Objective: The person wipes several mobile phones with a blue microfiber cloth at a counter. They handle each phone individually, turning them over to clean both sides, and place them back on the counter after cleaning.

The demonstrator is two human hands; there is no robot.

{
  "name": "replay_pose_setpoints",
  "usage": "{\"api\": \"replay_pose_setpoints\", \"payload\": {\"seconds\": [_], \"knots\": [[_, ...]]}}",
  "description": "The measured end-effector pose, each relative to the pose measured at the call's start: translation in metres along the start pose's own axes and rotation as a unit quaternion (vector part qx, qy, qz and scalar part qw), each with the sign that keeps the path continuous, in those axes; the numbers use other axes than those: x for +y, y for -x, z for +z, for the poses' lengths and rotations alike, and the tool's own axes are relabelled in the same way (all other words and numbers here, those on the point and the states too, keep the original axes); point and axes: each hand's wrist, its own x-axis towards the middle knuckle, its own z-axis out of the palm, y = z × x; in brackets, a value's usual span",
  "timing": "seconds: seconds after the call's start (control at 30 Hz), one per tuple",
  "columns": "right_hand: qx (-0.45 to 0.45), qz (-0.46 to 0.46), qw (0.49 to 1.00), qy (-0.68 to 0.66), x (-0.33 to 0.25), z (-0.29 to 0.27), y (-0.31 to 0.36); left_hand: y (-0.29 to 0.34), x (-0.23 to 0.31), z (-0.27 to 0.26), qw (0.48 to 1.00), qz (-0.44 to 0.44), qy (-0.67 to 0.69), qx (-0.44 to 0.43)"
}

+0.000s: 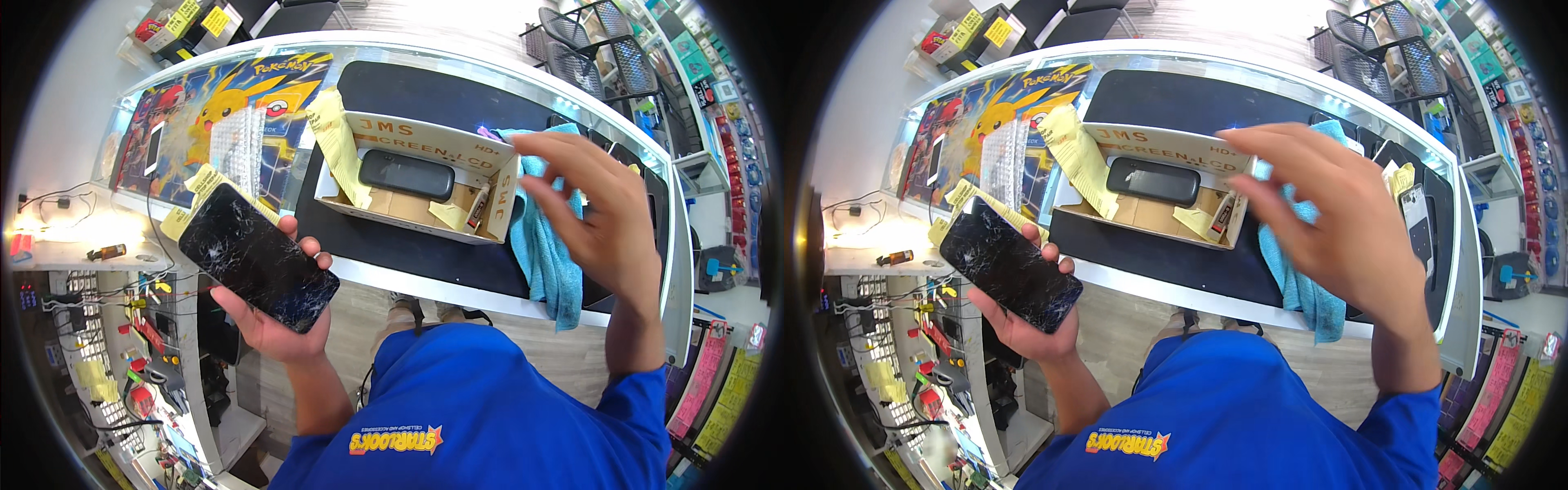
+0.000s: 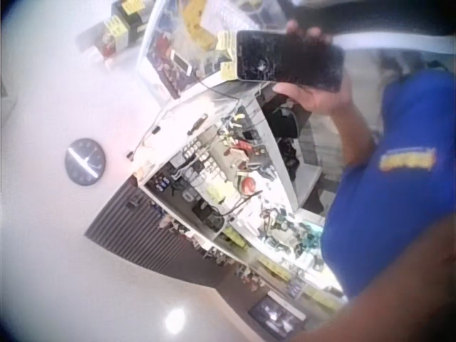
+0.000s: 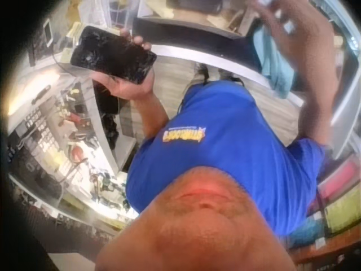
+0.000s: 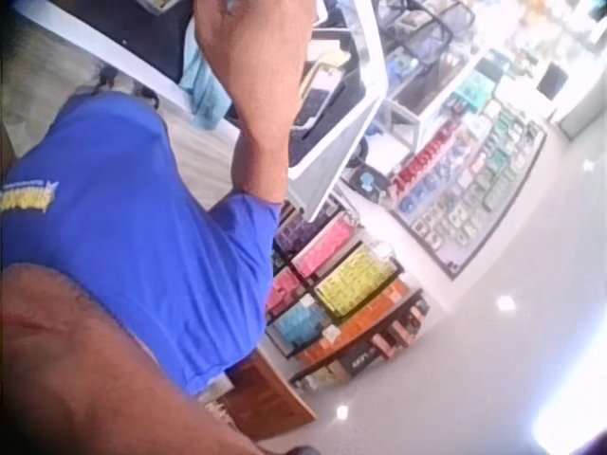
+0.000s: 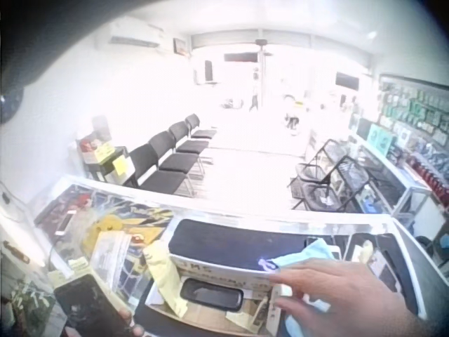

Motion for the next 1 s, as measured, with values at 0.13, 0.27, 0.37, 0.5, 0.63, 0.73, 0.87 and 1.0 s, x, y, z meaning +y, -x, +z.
{"api": "replay_pose_setpoints", "payload": {"seconds": [0.13, 0.27, 0.37, 0.5, 0.63, 0.73, 0.87, 1.0], "knots": [[-0.242, -0.063, 0.962, 0.109, -0.018, 0.038, -0.071, -0.005, 0.006, -0.012, 1.000, -0.014, 0.008, -0.003], [-0.392, -0.073, 0.900, 0.176, -0.021, 0.081, -0.105, -0.012, 0.011, -0.024, 0.999, -0.040, 0.019, -0.013], [-0.385, -0.112, 0.898, 0.184, -0.020, 0.096, -0.111, -0.017, 0.013, -0.033, 0.998, -0.052, 0.027, -0.011], [-0.357, -0.093, 0.911, 0.185, -0.019, 0.107, -0.108, -0.030, 0.014, -0.043, 0.997, -0.066, 0.025, -0.014], [-0.414, -0.081, 0.882, 0.211, -0.009, 0.106, -0.107, -0.042, 0.013, -0.050, 0.996, -0.080, 0.022, -0.018], [-0.443, -0.020, 0.874, 0.198, -0.016, 0.099, -0.108, -0.050, 0.010, -0.058, 0.995, -0.097, 0.014, -0.018], [-0.447, 0.065, 0.878, 0.156, -0.021, 0.093, -0.105, -0.058, 0.010, -0.057, 0.991, -0.119, 0.048, -0.037], [-0.405, 0.045, 0.905, 0.120, -0.014, 0.092, -0.092, -0.060, 0.011, -0.057, 0.989, -0.134, 0.045, -0.034]]}}
